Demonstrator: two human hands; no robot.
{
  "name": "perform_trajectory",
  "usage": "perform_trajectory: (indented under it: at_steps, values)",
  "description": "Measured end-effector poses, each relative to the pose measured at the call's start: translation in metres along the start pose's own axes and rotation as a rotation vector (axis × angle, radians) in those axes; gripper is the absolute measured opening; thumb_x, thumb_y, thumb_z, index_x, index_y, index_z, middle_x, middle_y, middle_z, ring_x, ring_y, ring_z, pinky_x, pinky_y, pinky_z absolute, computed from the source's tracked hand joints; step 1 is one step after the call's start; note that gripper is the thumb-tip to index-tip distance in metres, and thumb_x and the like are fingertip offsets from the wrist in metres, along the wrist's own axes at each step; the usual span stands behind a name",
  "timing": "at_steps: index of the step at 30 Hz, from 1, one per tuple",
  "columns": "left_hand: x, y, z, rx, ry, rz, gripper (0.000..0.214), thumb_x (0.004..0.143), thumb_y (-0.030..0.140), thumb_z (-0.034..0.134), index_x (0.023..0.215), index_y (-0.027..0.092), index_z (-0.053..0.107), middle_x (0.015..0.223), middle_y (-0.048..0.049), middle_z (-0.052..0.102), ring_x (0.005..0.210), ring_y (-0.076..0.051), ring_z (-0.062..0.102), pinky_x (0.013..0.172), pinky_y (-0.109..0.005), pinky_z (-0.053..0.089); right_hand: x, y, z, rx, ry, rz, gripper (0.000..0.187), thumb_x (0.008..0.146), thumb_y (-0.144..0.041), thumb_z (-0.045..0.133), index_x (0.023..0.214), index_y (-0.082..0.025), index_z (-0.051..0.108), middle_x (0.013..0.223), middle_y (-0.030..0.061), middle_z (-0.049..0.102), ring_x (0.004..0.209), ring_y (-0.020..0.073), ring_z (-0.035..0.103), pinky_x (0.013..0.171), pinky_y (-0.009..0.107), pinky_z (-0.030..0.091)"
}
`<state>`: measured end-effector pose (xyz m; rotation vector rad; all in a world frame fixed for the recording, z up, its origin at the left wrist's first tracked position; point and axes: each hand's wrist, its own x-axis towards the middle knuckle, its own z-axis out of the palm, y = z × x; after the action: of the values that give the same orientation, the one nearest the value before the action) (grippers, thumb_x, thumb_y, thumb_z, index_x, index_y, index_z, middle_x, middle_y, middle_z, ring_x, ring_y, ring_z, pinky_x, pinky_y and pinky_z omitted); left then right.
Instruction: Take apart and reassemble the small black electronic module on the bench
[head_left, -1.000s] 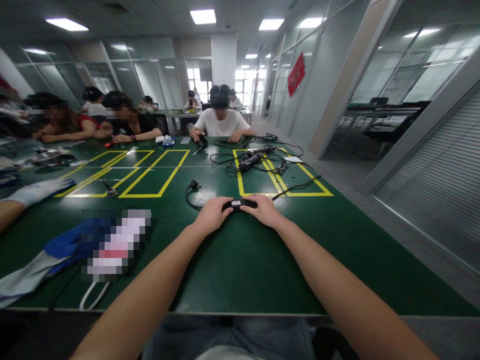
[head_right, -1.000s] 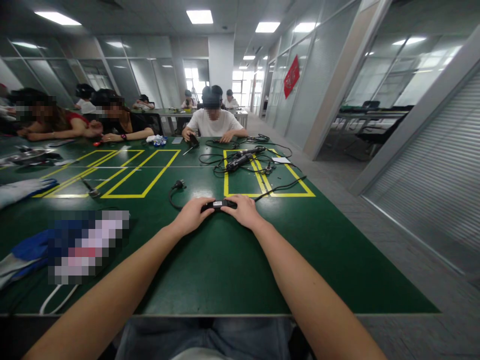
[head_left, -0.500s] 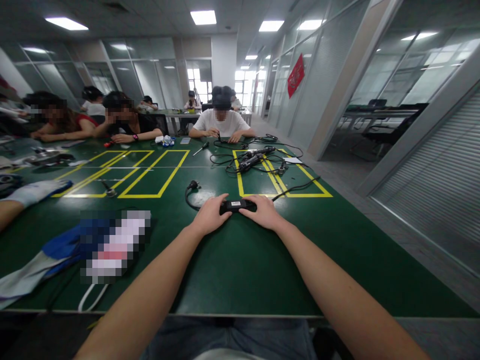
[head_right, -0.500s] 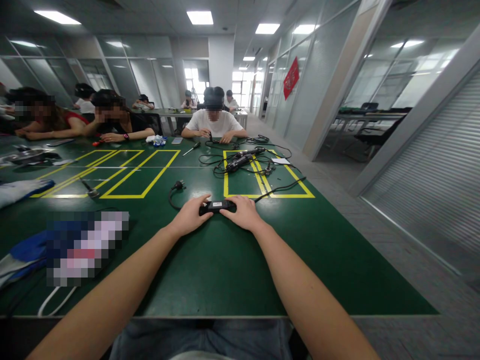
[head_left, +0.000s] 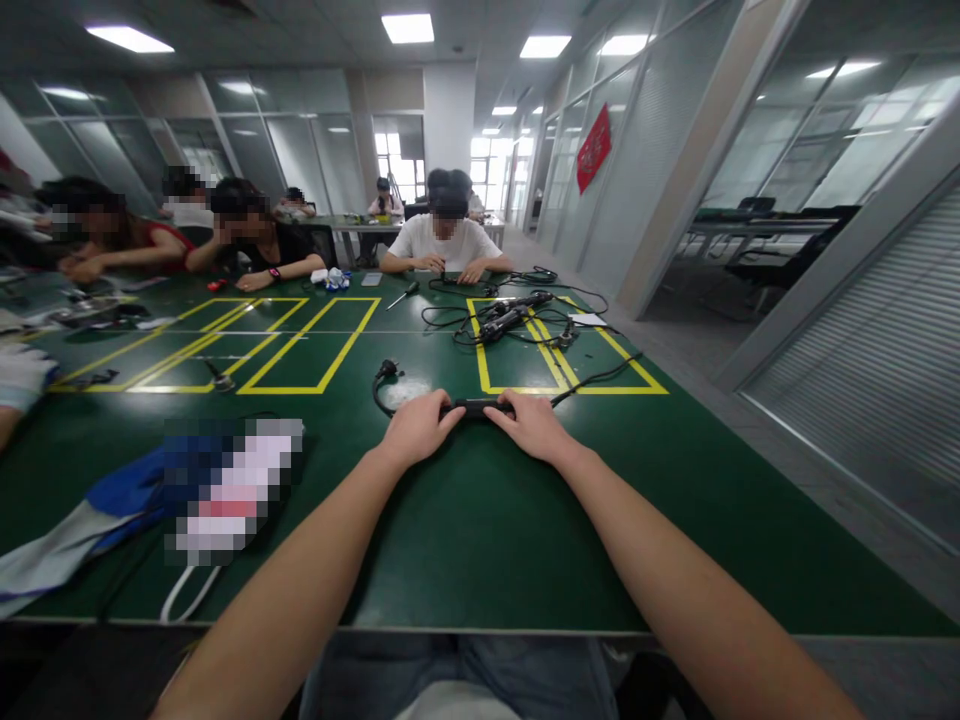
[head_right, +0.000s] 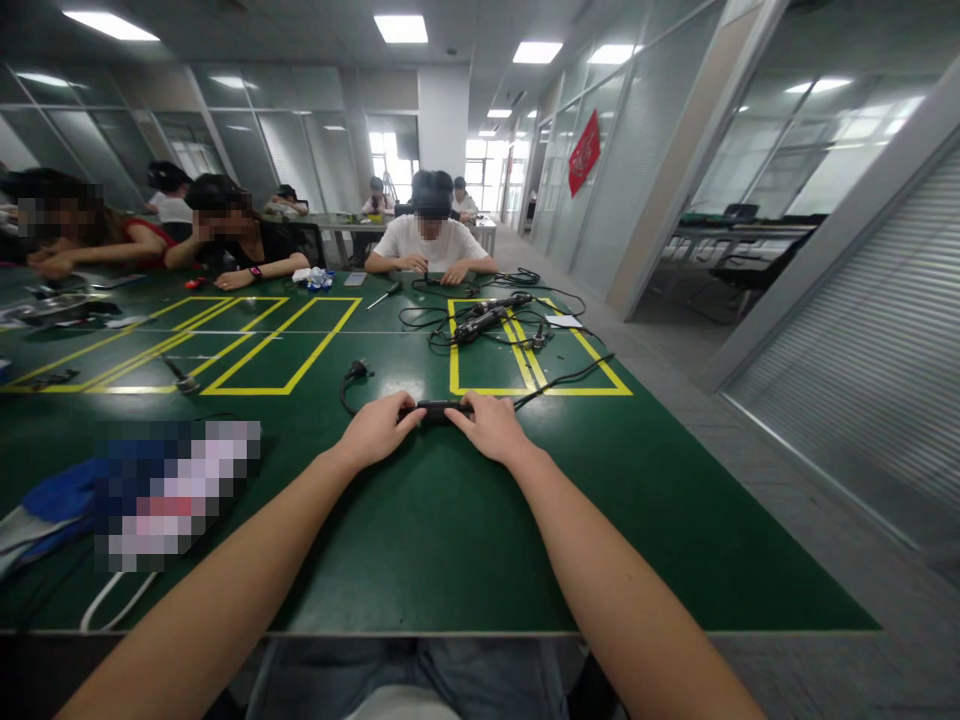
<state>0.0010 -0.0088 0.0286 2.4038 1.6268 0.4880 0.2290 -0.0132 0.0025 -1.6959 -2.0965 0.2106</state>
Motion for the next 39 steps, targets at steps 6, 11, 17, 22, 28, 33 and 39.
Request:
perform_trajectory:
  at_steps: [6, 11, 17, 22, 28, 33, 39]
  values:
    - [-0.003, 0.002, -0.001, 0.008, -0.027, 0.001, 0.041, 0.109, 0.051, 0.045, 0.107, 0.022, 0.073, 0.1, -0.0108, 0.08, 0.096, -0.03, 0.075, 0.085, -0.038, 0.053, -0.001, -0.003, -0.002, -0.013, -0.051, 0.012, 0.036, 0.107, -0.055, 0.055, 0.103, -0.022, 0.07, 0.084, 0.0044, 0.074, 0.089, 0.0259, 0.069, 0.086, 0.036, 0.038]
    - [-0.001, 0.004, 0.0, 0.014, -0.029, -0.02, 0.046, 0.109, 0.054, 0.041, 0.105, 0.023, 0.074, 0.099, -0.0099, 0.081, 0.097, -0.03, 0.075, 0.087, -0.037, 0.053, 0.001, 0.001, -0.002, -0.02, -0.056, -0.001, 0.036, 0.103, -0.058, 0.06, 0.104, -0.023, 0.071, 0.079, 0.0029, 0.073, 0.083, 0.025, 0.068, 0.083, 0.035, 0.037]
    - [-0.001, 0.005, -0.001, 0.015, -0.038, -0.051, 0.047, 0.109, 0.054, 0.04, 0.103, 0.023, 0.075, 0.099, -0.0094, 0.081, 0.098, -0.03, 0.076, 0.087, -0.037, 0.053, 0.001, 0.002, -0.001, -0.012, -0.045, -0.01, 0.036, 0.1, -0.058, 0.065, 0.104, -0.023, 0.071, 0.079, 0.0031, 0.072, 0.081, 0.0241, 0.066, 0.082, 0.035, 0.038]
    - [0.0, 0.004, 0.002, 0.026, -0.034, -0.053, 0.049, 0.109, 0.055, 0.038, 0.103, 0.023, 0.075, 0.1, -0.0105, 0.081, 0.099, -0.031, 0.076, 0.088, -0.038, 0.053, 0.001, 0.0, -0.001, -0.01, -0.047, 0.01, 0.034, 0.099, -0.057, 0.067, 0.104, -0.023, 0.071, 0.081, 0.003, 0.072, 0.083, 0.0243, 0.067, 0.082, 0.035, 0.038]
    - [-0.002, 0.002, 0.004, 0.017, -0.032, -0.037, 0.045, 0.109, 0.054, 0.042, 0.121, 0.023, 0.072, 0.106, -0.0104, 0.081, 0.104, -0.031, 0.075, 0.094, -0.042, 0.054, 0.0, 0.0, 0.0, 0.003, -0.055, 0.01, 0.034, 0.097, -0.057, 0.069, 0.103, -0.023, 0.071, 0.081, 0.0026, 0.072, 0.082, 0.0236, 0.066, 0.084, 0.036, 0.039]
    - [-0.001, -0.006, 0.007, -0.036, 0.027, 0.052, 0.039, 0.103, 0.05, 0.056, 0.13, 0.027, 0.071, 0.129, -0.0109, 0.072, 0.125, -0.033, 0.066, 0.106, -0.047, 0.051, -0.001, 0.002, 0.0, 0.015, -0.056, -0.005, 0.034, 0.097, -0.056, 0.069, 0.104, -0.023, 0.07, 0.082, 0.0021, 0.072, 0.083, 0.0228, 0.067, 0.085, 0.036, 0.04]
    - [0.001, -0.008, 0.008, -0.155, 0.045, 0.074, 0.036, 0.101, 0.043, 0.061, 0.133, 0.027, 0.066, 0.136, -0.0096, 0.067, 0.134, -0.032, 0.059, 0.113, -0.052, 0.046, -0.001, -0.001, -0.006, 0.017, -0.08, -0.01, 0.031, 0.095, -0.053, 0.072, 0.106, -0.023, 0.069, 0.081, 0.0013, 0.071, 0.08, 0.0227, 0.067, 0.082, 0.035, 0.039]
